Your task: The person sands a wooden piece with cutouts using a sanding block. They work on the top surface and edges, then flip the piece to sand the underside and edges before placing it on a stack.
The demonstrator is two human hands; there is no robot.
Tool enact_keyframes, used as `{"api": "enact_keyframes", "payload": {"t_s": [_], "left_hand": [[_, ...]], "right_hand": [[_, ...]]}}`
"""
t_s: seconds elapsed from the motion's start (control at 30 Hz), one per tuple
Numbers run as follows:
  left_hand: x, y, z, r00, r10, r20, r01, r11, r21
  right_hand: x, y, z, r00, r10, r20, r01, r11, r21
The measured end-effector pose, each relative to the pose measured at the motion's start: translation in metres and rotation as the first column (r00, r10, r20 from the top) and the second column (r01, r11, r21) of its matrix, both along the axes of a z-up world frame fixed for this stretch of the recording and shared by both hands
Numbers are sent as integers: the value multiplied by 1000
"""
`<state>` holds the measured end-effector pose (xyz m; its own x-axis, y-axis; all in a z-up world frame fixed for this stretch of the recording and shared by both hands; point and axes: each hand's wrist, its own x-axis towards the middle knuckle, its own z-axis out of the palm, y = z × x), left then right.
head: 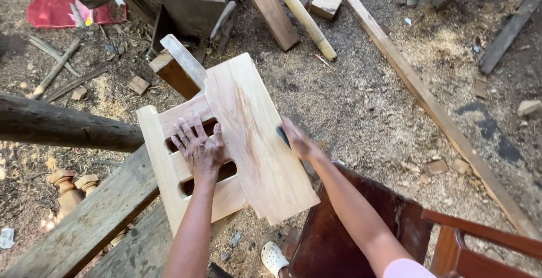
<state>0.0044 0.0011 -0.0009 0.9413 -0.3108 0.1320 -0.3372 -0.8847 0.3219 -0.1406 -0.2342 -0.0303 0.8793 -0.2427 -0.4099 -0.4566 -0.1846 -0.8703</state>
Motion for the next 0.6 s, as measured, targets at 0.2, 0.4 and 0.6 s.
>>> {"api": "enact_keyframes", "payload": {"t_s": [0.2,0.4,0.6], "left_hand": [[-5,-2,10,999,-27,-26,25,998,-54],[-7,2,10,1000,-24,-1,24,1000,-20],[-2,1,-5,999,3,52,-5,999,42]], "right_hand": [[34,-19,-51,984,-79,160,43,975,220],[-73,15,-25,998,-6,59,-2,992,127],[124,-33,-9,992,-34,119,36,999,-20]]}}
